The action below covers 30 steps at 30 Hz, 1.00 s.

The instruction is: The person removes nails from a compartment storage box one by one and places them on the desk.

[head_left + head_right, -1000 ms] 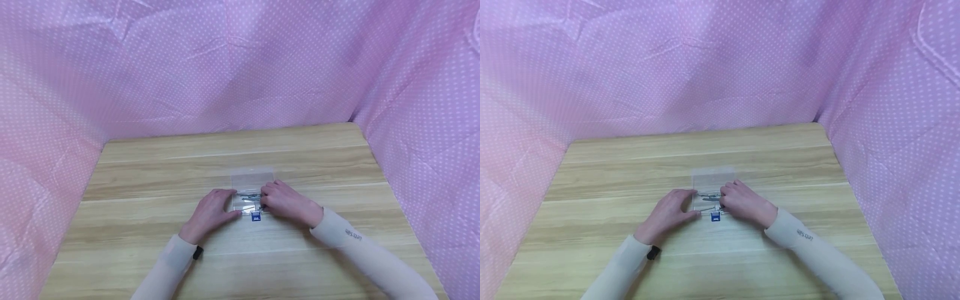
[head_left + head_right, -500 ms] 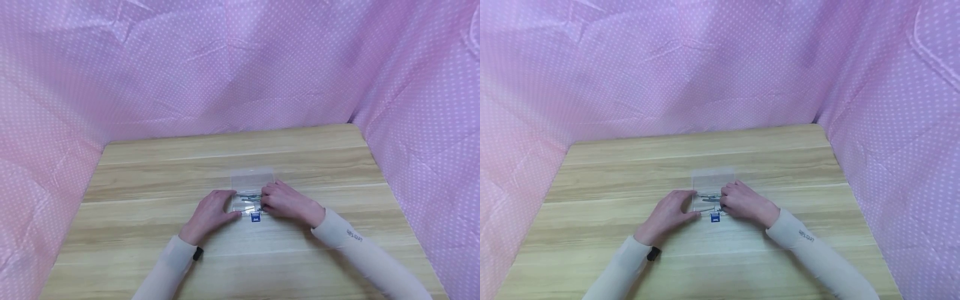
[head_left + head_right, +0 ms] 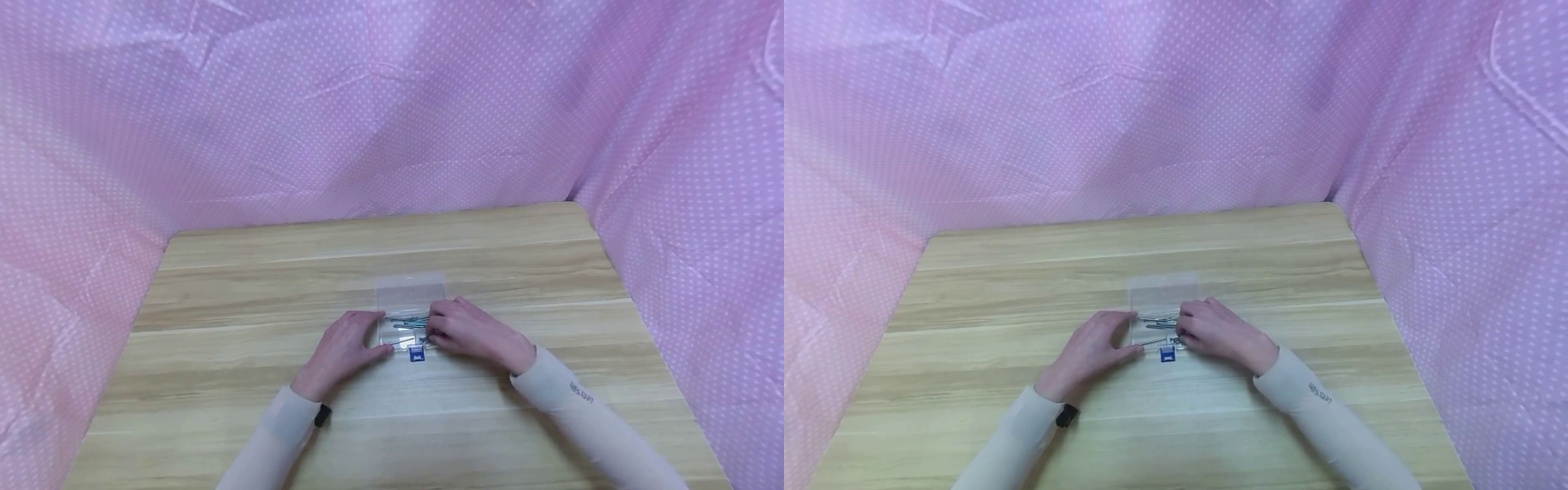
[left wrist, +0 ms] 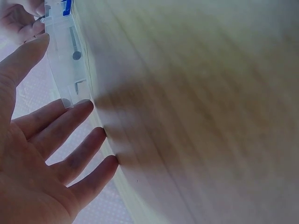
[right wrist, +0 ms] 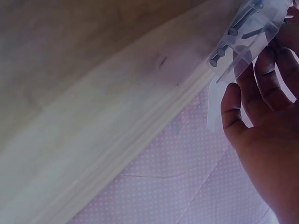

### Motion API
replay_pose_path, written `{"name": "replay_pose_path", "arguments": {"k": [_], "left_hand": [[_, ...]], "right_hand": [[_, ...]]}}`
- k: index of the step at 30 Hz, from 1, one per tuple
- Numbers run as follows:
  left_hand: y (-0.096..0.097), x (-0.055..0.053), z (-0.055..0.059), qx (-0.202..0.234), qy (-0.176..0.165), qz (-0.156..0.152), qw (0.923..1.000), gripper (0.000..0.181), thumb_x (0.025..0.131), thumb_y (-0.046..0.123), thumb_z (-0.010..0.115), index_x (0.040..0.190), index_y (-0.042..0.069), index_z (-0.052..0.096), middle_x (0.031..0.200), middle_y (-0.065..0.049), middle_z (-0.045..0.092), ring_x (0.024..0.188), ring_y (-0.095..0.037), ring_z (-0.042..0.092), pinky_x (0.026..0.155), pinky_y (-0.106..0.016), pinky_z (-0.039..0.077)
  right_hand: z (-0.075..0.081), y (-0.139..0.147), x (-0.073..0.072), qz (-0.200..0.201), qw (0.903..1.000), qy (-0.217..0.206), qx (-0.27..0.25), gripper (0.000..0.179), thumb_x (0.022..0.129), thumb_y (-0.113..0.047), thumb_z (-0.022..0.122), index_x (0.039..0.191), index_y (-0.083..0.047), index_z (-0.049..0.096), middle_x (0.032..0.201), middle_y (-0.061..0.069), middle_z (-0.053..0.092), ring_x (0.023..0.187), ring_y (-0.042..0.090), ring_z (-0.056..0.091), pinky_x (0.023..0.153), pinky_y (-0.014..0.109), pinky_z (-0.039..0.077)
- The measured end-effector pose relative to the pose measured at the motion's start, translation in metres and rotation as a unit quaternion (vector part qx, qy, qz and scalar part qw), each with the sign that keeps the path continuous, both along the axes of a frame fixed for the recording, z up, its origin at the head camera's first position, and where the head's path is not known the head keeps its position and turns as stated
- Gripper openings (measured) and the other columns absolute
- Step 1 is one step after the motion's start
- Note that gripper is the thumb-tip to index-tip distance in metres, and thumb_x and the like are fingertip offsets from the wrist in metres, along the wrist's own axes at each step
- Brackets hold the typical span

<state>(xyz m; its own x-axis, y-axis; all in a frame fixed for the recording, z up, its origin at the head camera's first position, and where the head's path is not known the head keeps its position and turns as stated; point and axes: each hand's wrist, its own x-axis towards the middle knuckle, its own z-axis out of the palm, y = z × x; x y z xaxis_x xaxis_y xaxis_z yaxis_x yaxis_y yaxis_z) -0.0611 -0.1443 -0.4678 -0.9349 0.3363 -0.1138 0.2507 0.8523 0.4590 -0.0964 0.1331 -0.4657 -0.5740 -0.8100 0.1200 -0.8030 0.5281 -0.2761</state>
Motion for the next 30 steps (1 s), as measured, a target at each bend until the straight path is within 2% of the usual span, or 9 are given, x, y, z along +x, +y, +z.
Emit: {"name": "replay_pose_path", "arguments": {"k": [6,12,15,24,30], "left_hand": [[0.000,0.000,-0.002,0.004,0.005,0.000,1.0000,0.070,0.085,0.051,0.082,0.139,0.010,0.064,0.134,-0.010,0.068,0.127,-0.029,0.060,0.107,-0.048,0.049],[0.000,-0.001,-0.003,0.008,0.008,0.000,0.9999,0.070,0.085,0.050,0.083,0.139,0.010,0.064,0.134,-0.010,0.068,0.127,-0.029,0.059,0.107,-0.048,0.049],[0.000,0.000,-0.003,0.008,0.005,0.001,1.0000,0.070,0.085,0.051,0.082,0.139,0.010,0.064,0.134,-0.010,0.068,0.127,-0.029,0.059,0.108,-0.048,0.048],[-0.001,0.000,-0.001,0.009,-0.004,0.007,0.9999,0.070,0.085,0.050,0.083,0.140,0.011,0.064,0.135,-0.009,0.067,0.128,-0.029,0.059,0.108,-0.048,0.048],[-0.002,0.001,0.000,0.007,0.001,0.006,1.0000,0.070,0.085,0.050,0.083,0.140,0.010,0.064,0.135,-0.010,0.067,0.128,-0.030,0.059,0.109,-0.048,0.048]], "right_hand": [[0.001,0.004,0.001,-0.007,0.9997,0.011,-0.020,0.003,0.093,-0.019,0.074,0.095,-0.019,0.072,0.095,-0.007,0.063,0.085,0.011,0.056,0.075,0.031,0.045],[0.006,0.007,0.002,-0.032,0.9979,-0.035,-0.045,0.006,0.094,-0.019,0.074,0.100,-0.017,0.074,0.096,-0.007,0.070,0.087,0.008,0.061,0.085,0.036,0.051],[0.008,0.008,0.003,-0.038,0.9965,-0.045,-0.059,0.008,0.093,-0.016,0.076,0.101,-0.015,0.075,0.095,-0.006,0.072,0.086,0.009,0.064,0.086,0.039,0.053],[0.009,0.014,0.008,-0.063,0.9948,-0.041,-0.068,0.010,0.094,-0.016,0.076,0.103,-0.014,0.074,0.100,-0.004,0.072,0.093,0.013,0.067,0.083,0.038,0.051],[0.009,0.019,0.010,-0.090,0.9917,-0.040,-0.082,0.011,0.094,-0.013,0.075,0.104,-0.014,0.072,0.098,-0.006,0.069,0.091,0.011,0.064,0.086,0.039,0.051]]}}
